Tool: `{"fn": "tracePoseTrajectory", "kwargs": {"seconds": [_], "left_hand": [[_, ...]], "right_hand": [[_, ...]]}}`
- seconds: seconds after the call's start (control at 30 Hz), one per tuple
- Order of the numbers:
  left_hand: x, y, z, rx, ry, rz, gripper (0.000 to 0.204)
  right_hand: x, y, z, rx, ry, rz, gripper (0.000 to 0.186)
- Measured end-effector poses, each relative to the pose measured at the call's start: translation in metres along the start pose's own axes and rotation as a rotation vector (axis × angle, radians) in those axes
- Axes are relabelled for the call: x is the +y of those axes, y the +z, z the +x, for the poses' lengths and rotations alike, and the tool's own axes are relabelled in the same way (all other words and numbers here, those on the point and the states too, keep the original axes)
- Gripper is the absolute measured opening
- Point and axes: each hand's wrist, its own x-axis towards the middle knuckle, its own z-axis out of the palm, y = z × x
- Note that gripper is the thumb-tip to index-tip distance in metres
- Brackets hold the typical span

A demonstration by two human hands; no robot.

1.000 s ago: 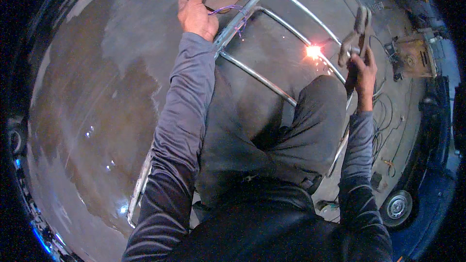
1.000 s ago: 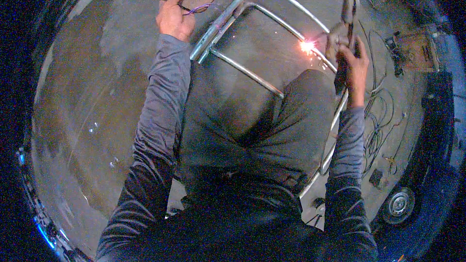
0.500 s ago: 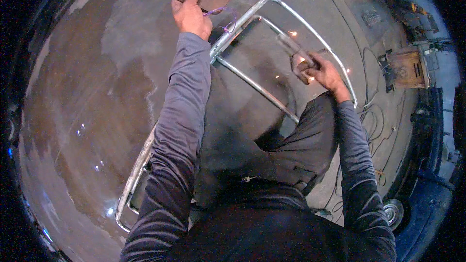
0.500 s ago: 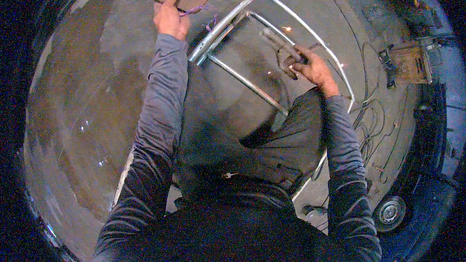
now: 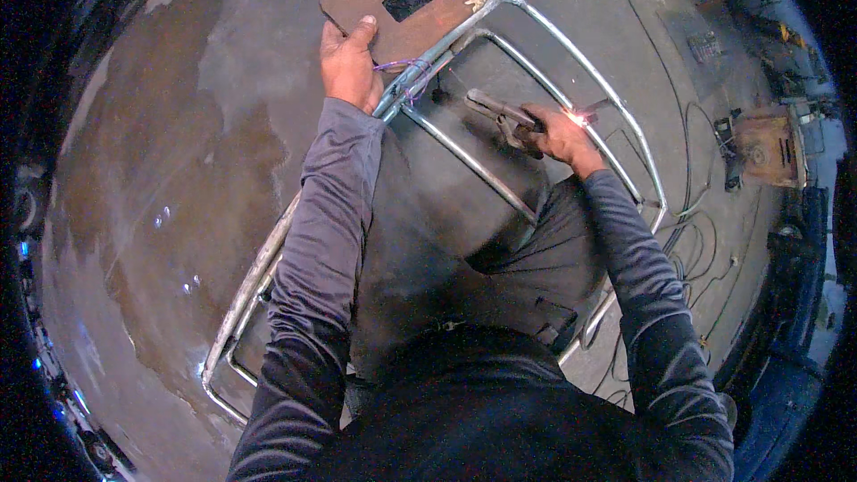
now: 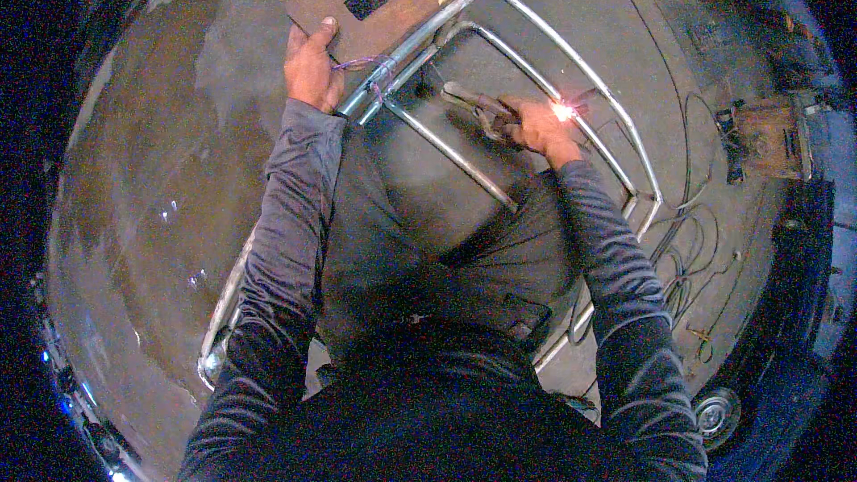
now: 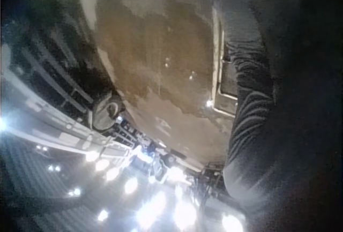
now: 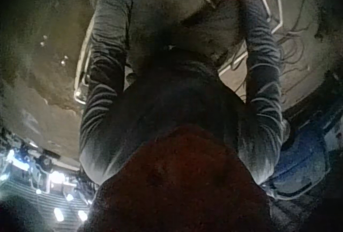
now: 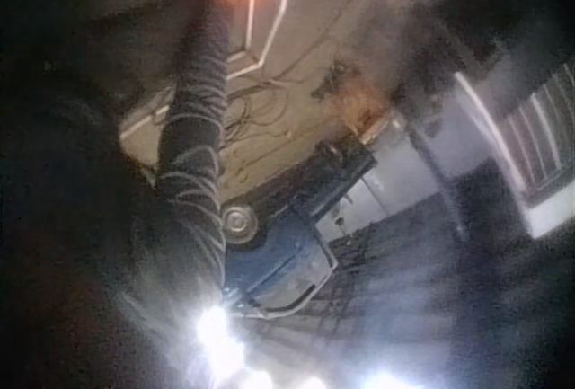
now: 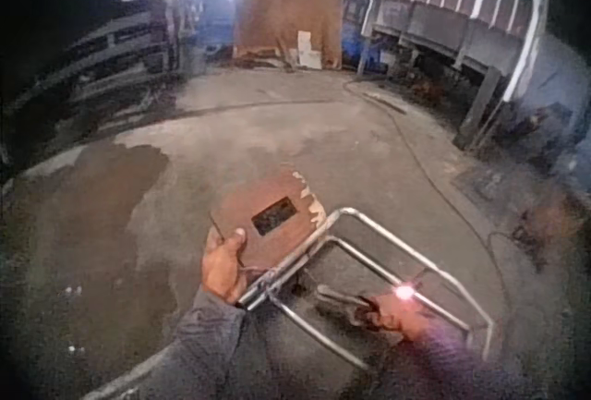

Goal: The person prepares a welding setup by connecting cables and attaching a ground clamp to a metal frame. They then sit on the floor and weld the frame using a welding torch and a handheld protective shield.

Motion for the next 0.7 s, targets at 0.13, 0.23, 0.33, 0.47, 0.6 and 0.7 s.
{"fn": "tracePoseTrajectory", "kwargs": {"seconds": [0.13,0.23,0.33,0.47,0.6,0.7], "left_hand": [[0.001,-0.003,0.005,0.024,-0.025,0.104,0.041],[0.001,-0.006,0.006,0.019,-0.040,0.126,0.041],[-0.001,-0.006,0.007,0.011,-0.053,0.102,0.041],[-0.004,-0.006,0.010,-0.028,-0.040,0.023,0.044],[-0.003,-0.009,0.010,-0.028,-0.067,0.058,0.046],[-0.003,-0.008,0.010,-0.047,-0.052,0.072,0.046]], "right_hand": [[0.008,0.017,0.010,0.001,-0.007,0.039,0.056],[0.011,0.027,0.018,-0.016,0.034,0.110,0.056],[0.011,0.031,0.019,-0.004,0.096,0.141,0.058],[0.004,0.029,0.018,0.078,-0.001,0.051,0.057],[-0.006,0.027,0.019,0.028,0.051,0.090,0.053],[-0.009,0.025,0.023,0.022,0.062,0.120,0.050]]}}
